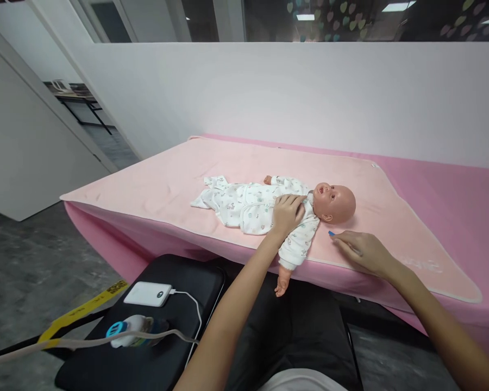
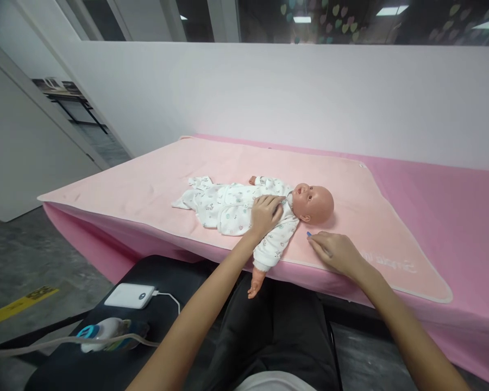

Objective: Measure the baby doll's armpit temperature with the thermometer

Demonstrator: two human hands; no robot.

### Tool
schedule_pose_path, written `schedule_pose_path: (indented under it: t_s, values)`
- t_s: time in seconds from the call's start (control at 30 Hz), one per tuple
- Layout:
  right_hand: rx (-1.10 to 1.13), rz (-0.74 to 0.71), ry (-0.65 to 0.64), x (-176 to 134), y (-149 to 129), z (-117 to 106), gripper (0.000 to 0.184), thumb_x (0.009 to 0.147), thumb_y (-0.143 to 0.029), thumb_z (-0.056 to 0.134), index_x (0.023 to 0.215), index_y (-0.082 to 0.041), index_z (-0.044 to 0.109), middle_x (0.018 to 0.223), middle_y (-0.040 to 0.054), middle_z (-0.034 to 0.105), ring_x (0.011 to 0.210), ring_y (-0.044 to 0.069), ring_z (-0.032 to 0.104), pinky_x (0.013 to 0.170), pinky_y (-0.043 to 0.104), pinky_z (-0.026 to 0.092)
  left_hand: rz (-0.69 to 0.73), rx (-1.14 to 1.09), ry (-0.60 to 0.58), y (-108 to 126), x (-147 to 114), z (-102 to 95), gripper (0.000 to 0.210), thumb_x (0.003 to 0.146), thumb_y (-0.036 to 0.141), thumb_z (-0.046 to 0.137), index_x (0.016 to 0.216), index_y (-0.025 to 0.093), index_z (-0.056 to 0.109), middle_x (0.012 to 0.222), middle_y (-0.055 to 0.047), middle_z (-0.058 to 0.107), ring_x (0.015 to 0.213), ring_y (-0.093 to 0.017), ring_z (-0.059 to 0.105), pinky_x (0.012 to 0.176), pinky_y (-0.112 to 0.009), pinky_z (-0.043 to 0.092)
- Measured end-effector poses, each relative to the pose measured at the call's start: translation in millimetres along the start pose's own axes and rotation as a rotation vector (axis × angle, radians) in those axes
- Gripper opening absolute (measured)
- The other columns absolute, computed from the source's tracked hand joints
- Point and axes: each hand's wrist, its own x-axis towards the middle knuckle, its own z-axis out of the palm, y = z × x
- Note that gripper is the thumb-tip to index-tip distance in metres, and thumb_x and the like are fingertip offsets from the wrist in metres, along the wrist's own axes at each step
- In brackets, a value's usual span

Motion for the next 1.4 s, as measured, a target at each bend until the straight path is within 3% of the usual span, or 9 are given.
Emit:
schedule_pose_path:
  t_s: [0.13,0.3,0.6,0.73,0.83,0.93,1.03,1.13,1.4]
  values:
    - [-0.073,-0.070,0.031,-14.6,26.2,15.3,0.033,0.090,-0.033,0.036,0.109,-0.023,0.060,0.111,0.0082,0.065,0.100,0.024,0.062,0.085,0.041,0.052,0.021,0.029,-0.007,0.2,1.6,-0.9,0.027,0.089,0.029,0.045,0.111,0.023,0.058,0.102,-0.004,0.065,0.094,-0.019,0.055,0.082,-0.036,0.036]
    - [-0.068,-0.056,0.008,-24.5,49.3,21.0,0.038,0.089,-0.035,0.038,0.122,-0.021,0.053,0.126,0.0088,0.055,0.118,0.024,0.051,0.101,0.044,0.042,0.001,0.019,-0.015,0.6,3.1,-0.9,0.021,0.089,0.032,0.044,0.099,0.023,0.061,0.100,-0.004,0.065,0.093,-0.019,0.055,0.082,-0.036,0.035]
    - [-0.117,-0.066,0.089,-32.2,65.0,27.6,0.048,0.083,-0.041,0.048,0.124,-0.017,0.051,0.125,0.0106,0.056,0.115,0.026,0.054,0.098,0.047,0.045,-0.038,-0.009,0.041,1.9,1.8,-2.1,0.014,0.089,0.022,0.045,0.091,0.020,0.059,0.095,-0.002,0.065,0.091,-0.016,0.054,0.082,-0.032,0.035]
    - [-0.112,-0.003,0.158,-30.7,55.2,25.7,0.042,0.082,-0.039,0.049,0.118,-0.018,0.056,0.119,0.0093,0.061,0.108,0.027,0.058,0.093,0.046,0.048,-0.055,-0.009,0.118,2.2,1.6,-1.4,0.014,0.088,0.020,0.045,0.090,0.020,0.059,0.099,-0.004,0.063,0.093,-0.016,0.053,0.083,-0.031,0.035]
    - [0.003,0.071,0.296,-6.7,25.1,18.7,0.032,0.086,-0.033,0.043,0.110,-0.020,0.060,0.107,0.0076,0.067,0.096,0.023,0.064,0.082,0.039,0.053,-0.080,-0.005,0.188,2.1,1.8,-0.9,0.014,0.088,0.022,0.046,0.089,0.021,0.061,0.102,-0.005,0.062,0.097,-0.018,0.051,0.085,-0.032,0.035]
    - [0.162,-0.078,0.454,45.7,-11.1,21.0,0.026,0.085,-0.026,0.044,0.105,-0.021,0.061,0.103,0.0056,0.067,0.096,0.020,0.063,0.085,0.034,0.051,-0.096,0.003,0.217,1.2,0.9,-0.2,0.016,0.088,0.024,0.046,0.089,0.021,0.061,0.101,-0.005,0.061,0.098,-0.019,0.051,0.087,-0.033,0.035]
    - [0.236,-0.215,0.532,107.3,-32.7,39.6,0.035,0.082,-0.014,0.039,0.112,-0.019,0.057,0.113,0.0071,0.062,0.107,0.019,0.056,0.094,0.037,0.046,-0.095,0.013,0.211,-1.0,-1.0,1.0,0.019,0.088,0.024,0.044,0.093,0.019,0.061,0.099,-0.007,0.062,0.096,-0.019,0.052,0.085,-0.033,0.036]
    - [0.347,-0.222,0.558,148.4,-34.3,65.2,0.031,0.085,-0.015,0.039,0.109,-0.017,0.058,0.112,0.0085,0.061,0.103,0.018,0.056,0.091,0.035,0.047,-0.149,0.033,0.212,-3.7,-2.5,2.1,0.021,0.089,0.023,0.041,0.093,0.016,0.061,0.094,-0.008,0.062,0.092,-0.020,0.052,0.082,-0.034,0.037]
    - [0.441,-0.142,0.650,143.4,-14.7,96.9,0.033,0.087,-0.036,0.050,0.114,-0.017,0.052,0.116,0.0072,0.055,0.099,0.016,0.056,0.085,0.038,0.049,-0.189,0.089,0.162,-0.3,-2.2,0.6,0.017,0.086,0.027,0.047,0.090,0.017,0.060,0.089,-0.006,0.062,0.088,-0.020,0.051,0.081,-0.033,0.036]
